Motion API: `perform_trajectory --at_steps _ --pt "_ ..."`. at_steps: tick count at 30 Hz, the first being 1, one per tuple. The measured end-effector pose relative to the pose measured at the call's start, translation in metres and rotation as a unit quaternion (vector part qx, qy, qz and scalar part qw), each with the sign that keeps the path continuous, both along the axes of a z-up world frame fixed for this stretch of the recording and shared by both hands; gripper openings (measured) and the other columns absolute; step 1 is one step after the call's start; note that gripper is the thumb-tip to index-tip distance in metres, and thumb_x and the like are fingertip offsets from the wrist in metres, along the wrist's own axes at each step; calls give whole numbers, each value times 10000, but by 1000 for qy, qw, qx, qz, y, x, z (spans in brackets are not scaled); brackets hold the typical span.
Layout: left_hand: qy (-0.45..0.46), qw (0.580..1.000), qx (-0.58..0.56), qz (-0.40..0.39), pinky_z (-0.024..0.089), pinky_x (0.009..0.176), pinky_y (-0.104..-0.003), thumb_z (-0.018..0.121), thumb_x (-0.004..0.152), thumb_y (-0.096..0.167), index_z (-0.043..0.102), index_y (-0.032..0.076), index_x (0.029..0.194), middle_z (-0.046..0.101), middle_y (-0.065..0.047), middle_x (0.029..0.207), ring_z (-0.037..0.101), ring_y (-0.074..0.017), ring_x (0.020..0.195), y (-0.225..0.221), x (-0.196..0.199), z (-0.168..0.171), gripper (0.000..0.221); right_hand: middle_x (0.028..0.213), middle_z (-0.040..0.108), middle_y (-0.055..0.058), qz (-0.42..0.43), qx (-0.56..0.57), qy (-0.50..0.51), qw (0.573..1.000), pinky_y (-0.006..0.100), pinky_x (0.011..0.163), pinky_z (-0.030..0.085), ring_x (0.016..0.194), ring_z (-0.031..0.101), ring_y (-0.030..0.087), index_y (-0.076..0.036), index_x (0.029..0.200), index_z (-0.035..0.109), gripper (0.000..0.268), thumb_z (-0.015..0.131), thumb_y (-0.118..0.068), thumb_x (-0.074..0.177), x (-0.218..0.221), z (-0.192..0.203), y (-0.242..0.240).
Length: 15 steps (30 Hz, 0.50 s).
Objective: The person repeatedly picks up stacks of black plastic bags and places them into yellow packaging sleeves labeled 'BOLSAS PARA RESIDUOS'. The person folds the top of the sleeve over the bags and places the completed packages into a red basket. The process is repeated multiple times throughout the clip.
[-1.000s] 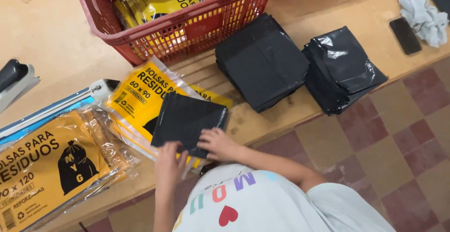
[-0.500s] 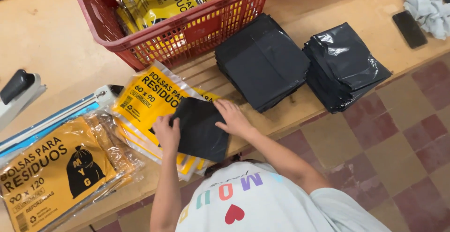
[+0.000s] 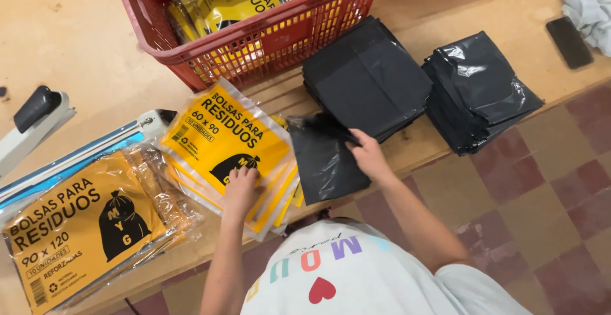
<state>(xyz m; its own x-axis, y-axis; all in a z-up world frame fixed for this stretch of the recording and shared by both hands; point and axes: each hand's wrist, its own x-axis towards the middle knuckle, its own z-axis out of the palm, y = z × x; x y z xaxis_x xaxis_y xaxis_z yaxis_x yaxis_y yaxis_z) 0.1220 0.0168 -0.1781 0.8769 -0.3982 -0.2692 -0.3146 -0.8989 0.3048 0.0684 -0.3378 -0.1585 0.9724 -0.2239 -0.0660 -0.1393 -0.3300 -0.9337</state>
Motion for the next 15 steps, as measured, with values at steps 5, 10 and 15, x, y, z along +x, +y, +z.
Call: perform_trajectory --at_steps 5,10,15 --pt "20 999 32 -2 574 763 -403 753 834 272 682 169 908 633 -22 951 586 -256 1022 -11 21 19 145 1171 661 149 -153 275 232 920 409 902 553 1052 652 287 -121 1338 641 421 629 -150 918 -37 52 44" --pt "47 999 -9 -22 591 810 -406 767 836 209 688 122 975 684 -63 983 641 -284 1043 -7 37 12 182 943 715 185 -180 371 329 849 445 711 607 820 718 294 -56 1188 676 358 752 -191 865 -72 -35 67" --pt "67 996 -17 -54 597 823 -436 789 806 167 645 101 996 697 -111 1038 664 -339 1067 -6 46 5 247 947 711 184 -175 332 359 854 463 693 621 822 729 287 -28 1220 616 378 725 -171 888 -93 -48 73"
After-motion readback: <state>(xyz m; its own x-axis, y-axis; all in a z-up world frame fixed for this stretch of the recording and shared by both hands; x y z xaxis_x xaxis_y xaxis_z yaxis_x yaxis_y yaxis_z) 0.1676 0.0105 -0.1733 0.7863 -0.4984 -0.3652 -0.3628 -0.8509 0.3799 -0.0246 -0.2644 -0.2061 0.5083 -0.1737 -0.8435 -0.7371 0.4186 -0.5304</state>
